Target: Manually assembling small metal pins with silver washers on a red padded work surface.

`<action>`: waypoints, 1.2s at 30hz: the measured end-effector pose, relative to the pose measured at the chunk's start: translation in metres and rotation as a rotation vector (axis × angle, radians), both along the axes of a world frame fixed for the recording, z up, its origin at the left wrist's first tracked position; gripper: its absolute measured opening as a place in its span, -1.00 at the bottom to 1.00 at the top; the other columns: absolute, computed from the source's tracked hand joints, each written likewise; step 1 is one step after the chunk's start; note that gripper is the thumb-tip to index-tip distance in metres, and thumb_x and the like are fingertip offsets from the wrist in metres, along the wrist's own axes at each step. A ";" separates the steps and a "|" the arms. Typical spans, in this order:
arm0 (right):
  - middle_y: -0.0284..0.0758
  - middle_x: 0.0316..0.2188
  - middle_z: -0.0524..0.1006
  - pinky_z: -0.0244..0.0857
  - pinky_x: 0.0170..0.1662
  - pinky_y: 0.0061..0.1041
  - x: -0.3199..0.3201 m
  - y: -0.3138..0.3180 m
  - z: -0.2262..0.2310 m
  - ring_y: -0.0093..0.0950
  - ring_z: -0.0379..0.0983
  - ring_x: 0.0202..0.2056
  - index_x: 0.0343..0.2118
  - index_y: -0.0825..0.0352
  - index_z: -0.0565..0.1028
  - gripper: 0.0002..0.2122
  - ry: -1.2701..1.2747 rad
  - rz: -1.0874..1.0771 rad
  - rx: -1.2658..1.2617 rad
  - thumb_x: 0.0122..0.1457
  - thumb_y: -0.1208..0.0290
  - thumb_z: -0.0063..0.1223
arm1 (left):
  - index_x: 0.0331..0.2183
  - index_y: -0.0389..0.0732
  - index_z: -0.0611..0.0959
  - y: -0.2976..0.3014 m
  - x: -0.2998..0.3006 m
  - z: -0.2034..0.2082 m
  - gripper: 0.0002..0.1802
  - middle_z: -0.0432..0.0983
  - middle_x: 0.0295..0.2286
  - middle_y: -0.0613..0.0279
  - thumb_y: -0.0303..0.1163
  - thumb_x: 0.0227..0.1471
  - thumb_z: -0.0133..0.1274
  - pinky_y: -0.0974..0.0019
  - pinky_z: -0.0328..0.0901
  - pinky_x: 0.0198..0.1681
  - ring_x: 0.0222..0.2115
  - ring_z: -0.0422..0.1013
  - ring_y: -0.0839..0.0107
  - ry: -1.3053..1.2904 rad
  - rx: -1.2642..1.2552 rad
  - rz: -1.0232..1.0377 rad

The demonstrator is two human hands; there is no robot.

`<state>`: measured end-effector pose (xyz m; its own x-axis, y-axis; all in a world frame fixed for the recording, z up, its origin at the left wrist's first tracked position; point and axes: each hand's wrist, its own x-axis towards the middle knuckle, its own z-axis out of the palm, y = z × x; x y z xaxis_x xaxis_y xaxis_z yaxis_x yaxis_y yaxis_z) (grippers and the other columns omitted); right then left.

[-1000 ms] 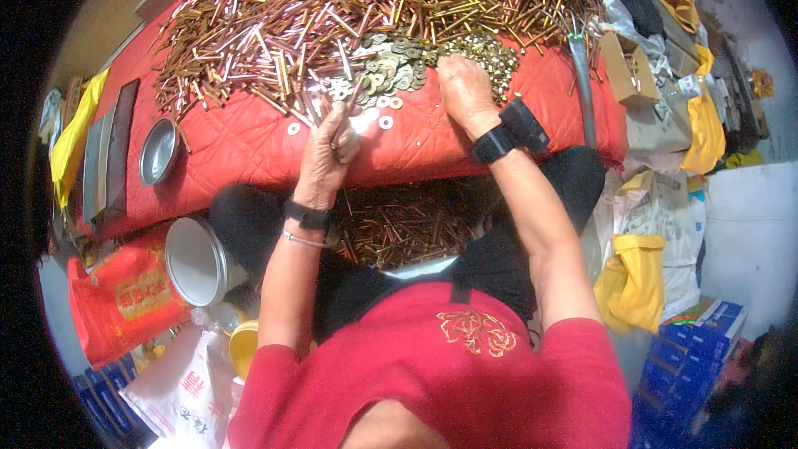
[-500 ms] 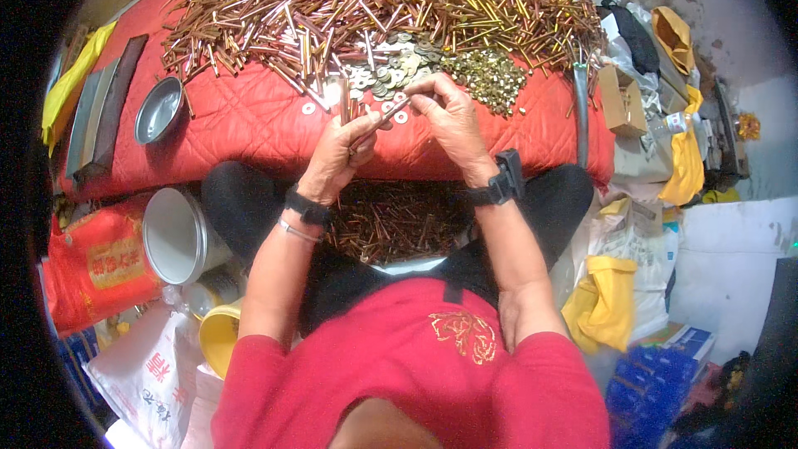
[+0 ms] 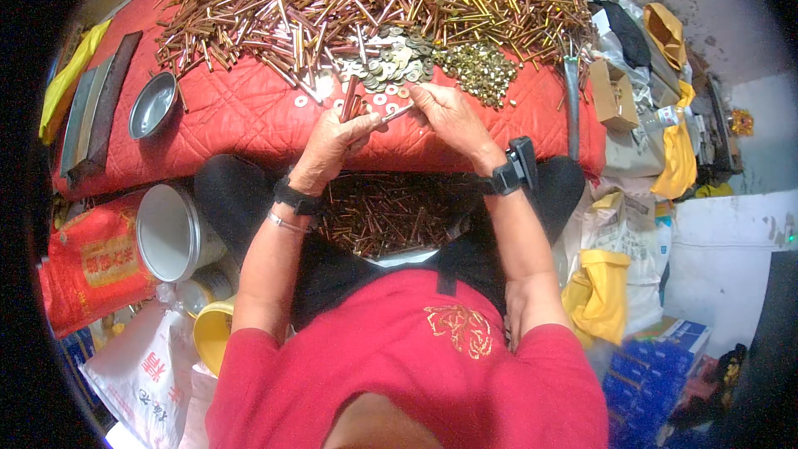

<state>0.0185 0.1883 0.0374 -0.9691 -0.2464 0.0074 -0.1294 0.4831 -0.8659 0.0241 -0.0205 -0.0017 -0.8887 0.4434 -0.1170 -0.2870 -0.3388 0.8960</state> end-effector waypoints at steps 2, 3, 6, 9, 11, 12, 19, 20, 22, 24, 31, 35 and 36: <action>-0.44 -0.67 0.36 0.13 -0.53 -0.56 0.007 -0.006 0.002 -0.62 0.24 -0.59 -0.54 0.38 0.43 -0.61 0.043 -0.023 -0.064 0.28 0.16 -0.19 | -0.47 -0.23 0.61 0.000 0.000 0.000 -0.85 0.23 -0.73 0.55 -0.34 -0.02 0.12 0.55 -0.13 -0.70 -0.76 0.03 0.73 -0.010 0.018 -0.003; -0.44 -0.67 0.37 0.13 -0.53 -0.57 0.006 -0.003 -0.001 -0.62 0.25 -0.59 -0.54 0.37 0.43 -0.60 0.042 -0.009 -0.047 0.28 0.13 -0.19 | -0.47 -0.23 0.61 0.000 -0.001 0.001 -0.85 0.23 -0.73 0.55 -0.34 -0.02 0.12 0.55 -0.12 -0.70 -0.76 0.04 0.73 -0.007 0.017 -0.013; -0.45 -0.66 0.39 0.14 -0.52 -0.59 0.003 0.006 -0.006 -0.63 0.29 -0.58 -0.54 0.36 0.44 -0.58 -0.067 0.010 -0.037 0.28 0.10 -0.20 | -0.48 -0.23 0.61 -0.002 -0.002 -0.001 -0.84 0.24 -0.73 0.54 -0.33 -0.03 0.13 0.55 -0.13 -0.71 -0.76 0.04 0.73 0.025 -0.015 -0.044; -0.44 -0.63 0.42 0.16 -0.48 -0.60 0.003 0.009 -0.002 -0.62 0.32 -0.54 -0.53 0.35 0.44 -0.58 -0.329 0.004 -0.060 0.29 0.10 -0.23 | -0.48 -0.24 0.61 -0.002 -0.001 -0.005 -0.82 0.23 -0.73 0.54 -0.32 -0.03 0.13 0.55 -0.13 -0.71 -0.76 0.03 0.73 0.035 -0.056 -0.040; -0.41 -0.57 0.45 0.19 -0.44 -0.58 0.005 0.012 0.005 -0.58 0.35 -0.50 -0.50 0.37 0.43 -0.58 -0.433 0.027 -0.010 0.29 0.10 -0.26 | -0.48 -0.24 0.60 -0.002 0.000 -0.005 -0.80 0.22 -0.74 0.54 -0.29 -0.02 0.12 0.55 -0.14 -0.72 -0.77 0.02 0.73 0.014 -0.065 -0.043; -0.40 -0.56 0.45 0.20 -0.43 -0.55 0.005 0.009 0.002 -0.56 0.35 -0.49 -0.49 0.38 0.42 -0.59 -0.228 -0.019 -0.044 0.29 0.11 -0.25 | -0.48 -0.24 0.60 -0.002 -0.001 -0.004 -0.78 0.20 -0.74 0.55 -0.27 -0.01 0.12 0.55 -0.14 -0.72 -0.78 0.02 0.73 -0.004 -0.062 -0.053; -0.30 -0.52 0.44 0.25 -0.37 -0.45 0.003 -0.003 -0.013 -0.45 0.38 -0.45 -0.41 0.42 0.41 -0.71 0.309 -0.071 0.136 0.26 0.24 -0.15 | -0.49 -0.23 0.60 0.000 -0.002 -0.001 -0.77 0.16 -0.75 0.57 -0.25 0.01 0.10 0.55 -0.17 -0.73 -0.79 0.00 0.73 -0.029 0.016 -0.046; -0.30 -0.52 0.43 0.25 -0.38 -0.46 0.003 -0.003 -0.014 -0.44 0.37 -0.47 -0.41 0.41 0.41 -0.73 0.358 -0.068 0.189 0.25 0.27 -0.12 | -0.49 -0.23 0.60 0.000 -0.001 -0.001 -0.77 0.16 -0.75 0.57 -0.25 0.01 0.10 0.55 -0.17 -0.73 -0.79 0.00 0.73 -0.026 0.016 -0.045; -0.30 -0.55 0.42 0.23 -0.42 -0.47 0.002 0.002 -0.012 -0.47 0.35 -0.52 -0.41 0.41 0.40 -0.73 0.212 -0.027 0.196 0.24 0.25 -0.09 | -0.49 -0.23 0.60 0.001 0.000 0.001 -0.77 0.16 -0.75 0.57 -0.25 0.01 0.10 0.54 -0.17 -0.73 -0.79 -0.01 0.72 -0.022 0.015 -0.043; -0.32 -0.59 0.41 0.20 -0.46 -0.48 0.002 0.003 -0.011 -0.51 0.31 -0.56 -0.43 0.40 0.40 -0.71 0.096 -0.068 0.051 0.23 0.22 -0.08 | -0.49 -0.23 0.60 0.002 0.001 0.001 -0.77 0.16 -0.75 0.57 -0.26 0.01 0.10 0.54 -0.17 -0.73 -0.79 -0.01 0.72 -0.043 -0.001 -0.043; -0.41 -0.64 0.37 0.12 -0.51 -0.57 0.003 -0.001 -0.017 -0.66 0.22 -0.59 -0.51 0.39 0.41 -0.60 0.154 -0.132 -0.056 0.27 0.10 -0.15 | -0.46 -0.24 0.58 0.004 -0.001 0.000 -0.81 0.17 -0.73 0.56 -0.30 -0.01 0.12 0.56 -0.16 -0.73 -0.77 0.01 0.73 -0.059 0.063 -0.051; -0.40 -0.64 0.36 0.13 -0.49 -0.56 0.005 -0.003 -0.016 -0.65 0.22 -0.56 -0.52 0.40 0.41 -0.59 0.199 -0.162 -0.066 0.23 0.07 -0.10 | -0.45 -0.24 0.59 0.004 -0.002 -0.003 -0.82 0.18 -0.73 0.56 -0.31 0.00 0.12 0.56 -0.16 -0.72 -0.77 0.01 0.73 -0.069 0.051 -0.062; -0.40 -0.64 0.36 0.14 -0.48 -0.56 0.005 -0.004 -0.016 -0.65 0.22 -0.55 -0.53 0.40 0.41 -0.58 0.227 -0.173 -0.084 0.22 0.06 -0.08 | -0.45 -0.24 0.59 0.004 -0.004 -0.005 -0.82 0.18 -0.73 0.56 -0.31 0.00 0.12 0.56 -0.16 -0.72 -0.77 0.01 0.73 -0.068 0.045 -0.063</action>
<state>0.0239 0.1843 0.0209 -0.9678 -0.0671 0.2424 -0.2467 0.4425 -0.8622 0.0201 -0.0163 -0.0063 -0.8497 0.5040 -0.1549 -0.3688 -0.3581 0.8578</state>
